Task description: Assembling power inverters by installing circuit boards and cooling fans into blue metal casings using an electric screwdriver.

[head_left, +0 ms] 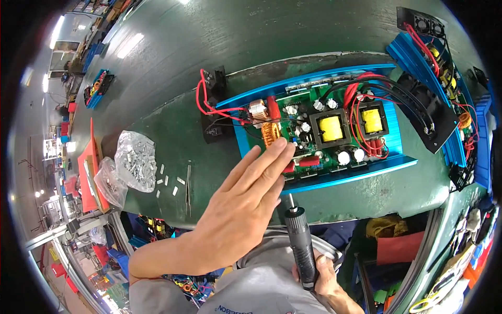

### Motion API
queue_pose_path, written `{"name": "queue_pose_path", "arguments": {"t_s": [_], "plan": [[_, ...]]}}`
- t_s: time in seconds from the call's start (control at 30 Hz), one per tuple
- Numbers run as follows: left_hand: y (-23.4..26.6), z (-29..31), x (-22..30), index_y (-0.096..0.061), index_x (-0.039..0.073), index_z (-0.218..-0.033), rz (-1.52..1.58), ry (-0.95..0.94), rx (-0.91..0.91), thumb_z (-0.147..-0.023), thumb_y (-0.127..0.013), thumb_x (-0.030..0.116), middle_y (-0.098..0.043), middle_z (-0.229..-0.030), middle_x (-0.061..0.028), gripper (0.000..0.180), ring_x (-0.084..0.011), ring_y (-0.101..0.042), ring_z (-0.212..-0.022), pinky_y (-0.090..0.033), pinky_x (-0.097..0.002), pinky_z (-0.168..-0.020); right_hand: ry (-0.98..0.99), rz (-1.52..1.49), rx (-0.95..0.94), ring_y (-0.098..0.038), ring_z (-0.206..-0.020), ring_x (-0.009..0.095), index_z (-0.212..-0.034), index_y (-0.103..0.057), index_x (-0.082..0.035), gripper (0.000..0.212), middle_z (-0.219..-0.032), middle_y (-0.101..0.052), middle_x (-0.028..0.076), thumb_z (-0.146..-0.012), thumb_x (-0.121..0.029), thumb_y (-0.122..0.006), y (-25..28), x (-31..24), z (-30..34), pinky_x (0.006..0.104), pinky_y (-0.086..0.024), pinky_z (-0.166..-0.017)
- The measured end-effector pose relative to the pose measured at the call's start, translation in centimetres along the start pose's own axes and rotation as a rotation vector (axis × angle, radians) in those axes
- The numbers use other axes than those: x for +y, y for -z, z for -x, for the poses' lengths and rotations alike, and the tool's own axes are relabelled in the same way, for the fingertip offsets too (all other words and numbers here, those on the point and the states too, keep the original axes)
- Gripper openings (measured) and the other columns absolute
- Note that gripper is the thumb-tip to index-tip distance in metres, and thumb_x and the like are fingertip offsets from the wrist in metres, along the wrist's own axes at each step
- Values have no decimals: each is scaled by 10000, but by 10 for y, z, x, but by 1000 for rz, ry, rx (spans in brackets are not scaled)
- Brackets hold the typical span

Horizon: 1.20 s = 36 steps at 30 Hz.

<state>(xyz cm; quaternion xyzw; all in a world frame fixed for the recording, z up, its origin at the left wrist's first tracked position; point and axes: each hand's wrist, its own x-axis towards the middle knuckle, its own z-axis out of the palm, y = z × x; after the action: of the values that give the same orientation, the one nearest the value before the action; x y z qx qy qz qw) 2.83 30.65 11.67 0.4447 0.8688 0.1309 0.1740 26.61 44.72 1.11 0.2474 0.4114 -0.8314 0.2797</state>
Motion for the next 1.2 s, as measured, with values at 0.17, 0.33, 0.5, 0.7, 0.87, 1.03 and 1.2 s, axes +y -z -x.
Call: {"name": "queue_pose_path", "arguments": {"t_s": [0.17,0.33,0.5,0.7,0.87,1.03,1.2], "plan": [[-13,-1,-8,-649,-68,-1047,-11,-42,137,-820,-715,44,-483,-1519,-180,261,-341,-377,-1470,-361,-512,-1175,-85,-137,-88,-581,-618,178,-1425,-478,26,992,-721,-623,112,-935,-815,-288,11,19,-8,305,-452,-581],[-15,-2,-9,-690,6,-1015,-129,-4,284,-784,-766,101,-552,-1464,-143,261,-300,-497,-1370,-431,-452,-1079,-119,-261,-178,-557,-575,178,-1454,-440,26,1017,-681,-608,108,-924,-830,-290,11,-2,-11,294,-428,-532],[-28,3,-19,-694,134,-812,-199,-32,612,-726,-874,317,-597,-794,10,271,-172,-591,-737,-416,-345,-693,172,332,155,-595,-602,147,-1202,-617,31,789,-749,-675,83,-1023,-640,-243,22,3,-2,283,-445,-546],[-33,-29,-60,-656,76,-810,-296,-219,670,-889,-680,328,-588,-854,-45,265,-199,-576,-834,-414,-360,-715,119,247,264,-563,-1054,223,-1361,-572,-31,650,-1210,-626,77,-1065,-561,-341,30,15,28,377,-464,-936],[5,-53,-130,-667,103,-768,-436,-253,726,-863,-688,392,-590,-773,-33,305,-200,-593,-784,-417,-379,-694,176,370,337,-547,-901,179,-1247,-613,-57,578,-1005,-625,28,-1070,-532,-335,20,14,19,339,-456,-807],[52,-77,-194,-682,114,-763,-487,-123,767,-857,-721,433,-638,-781,-34,335,-244,-631,-743,-464,-393,-674,243,492,362,-572,-1021,205,-1331,-577,3,630,-1128,-653,82,-1076,-504,-304,16,13,23,353,-450,-933],[75,-85,-281,-669,83,-826,-643,133,803,-876,-685,490,-670,-811,-96,410,-316,-670,-783,-519,-458,-700,180,480,363,-568,-985,205,-1344,-583,-42,615,-1093,-652,95,-1072,-511,-294,18,12,32,368,-453,-903]]}}
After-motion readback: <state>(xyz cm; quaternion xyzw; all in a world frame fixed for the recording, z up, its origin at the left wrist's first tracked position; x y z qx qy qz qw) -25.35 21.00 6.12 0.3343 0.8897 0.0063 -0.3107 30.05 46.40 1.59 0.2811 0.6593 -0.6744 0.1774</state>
